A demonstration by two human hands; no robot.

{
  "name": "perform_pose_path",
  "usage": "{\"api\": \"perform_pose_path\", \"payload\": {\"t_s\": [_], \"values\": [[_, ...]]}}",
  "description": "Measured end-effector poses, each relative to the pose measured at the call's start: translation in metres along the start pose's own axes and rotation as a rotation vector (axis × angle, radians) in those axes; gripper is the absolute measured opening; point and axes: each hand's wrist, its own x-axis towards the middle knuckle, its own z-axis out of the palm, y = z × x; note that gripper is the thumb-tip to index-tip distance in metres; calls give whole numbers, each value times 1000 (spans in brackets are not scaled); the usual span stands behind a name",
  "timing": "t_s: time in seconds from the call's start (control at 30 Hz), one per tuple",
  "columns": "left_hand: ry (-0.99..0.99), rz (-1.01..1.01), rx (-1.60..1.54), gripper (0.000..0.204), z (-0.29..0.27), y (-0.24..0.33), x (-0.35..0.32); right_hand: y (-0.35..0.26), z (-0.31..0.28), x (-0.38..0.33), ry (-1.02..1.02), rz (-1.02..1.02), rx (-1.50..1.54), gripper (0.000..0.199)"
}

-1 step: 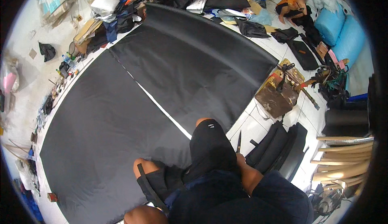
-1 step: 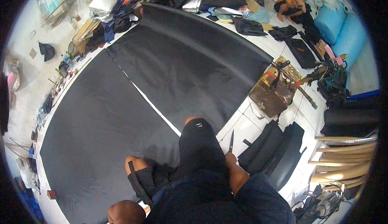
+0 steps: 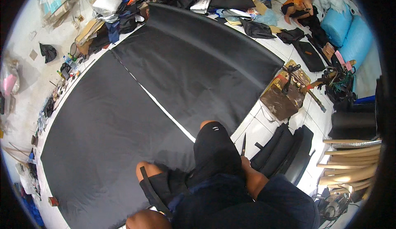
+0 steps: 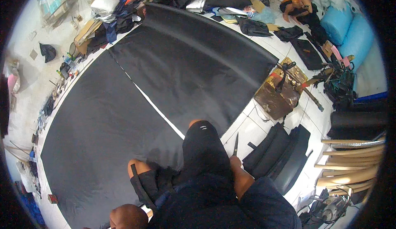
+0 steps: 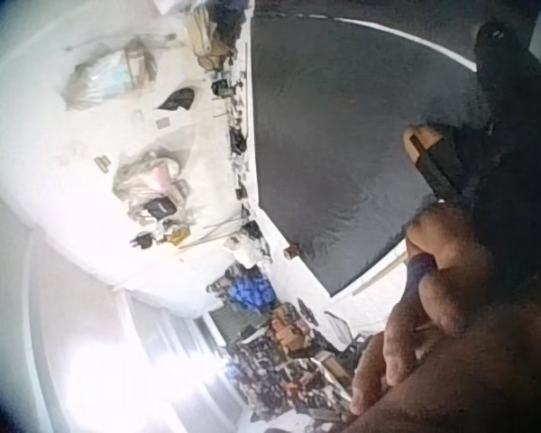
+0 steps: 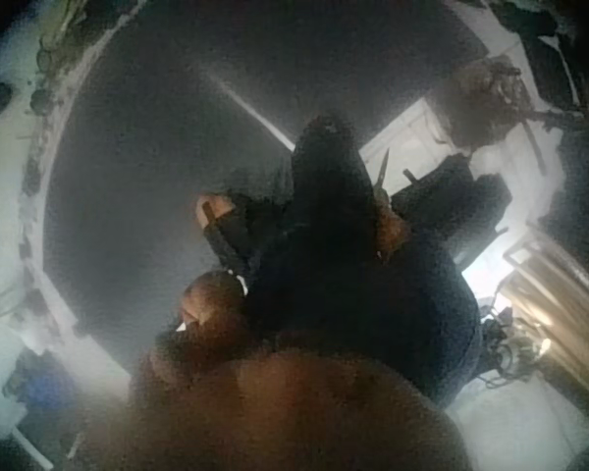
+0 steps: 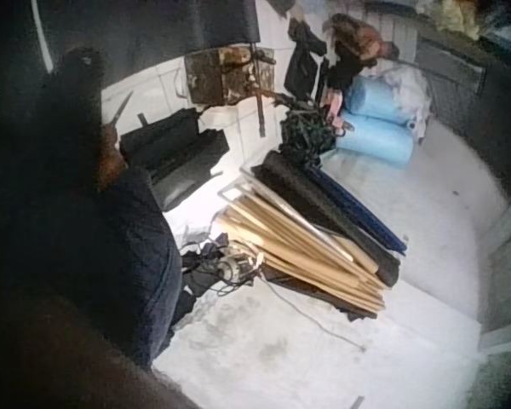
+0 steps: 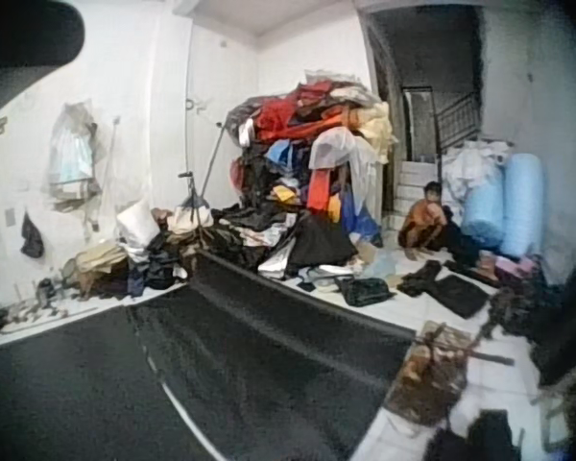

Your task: The person cuts a large black fabric sheet using shears, then folds it and uses a wooden stick to measure and mark the fabric before cutting again.

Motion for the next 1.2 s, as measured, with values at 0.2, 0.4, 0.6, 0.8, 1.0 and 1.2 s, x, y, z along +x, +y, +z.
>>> {"api": "perform_pose_path", "payload": {"t_s": [0.2,0.4,0.6,0.8,1.0,1.2], "values": [[-145,14,1179,57,-99,-15,54,33,23,28,114,-94,88,36],[562,-527,2434,54,-189,43,-43,0,-12,-2,-55,-165,-72,31],[1571,-1358,2367,28,-106,129,-210,-89,-35,8,224,-463,-4,35],[1295,-1340,2376,33,-147,133,-203,-41,18,99,722,-598,-89,55],[1373,-1295,2470,49,-104,167,-194,-118,-55,30,490,-636,-254,28],[1555,-1290,2278,44,-139,244,-279,-137,-67,62,517,-493,-123,25]]}}
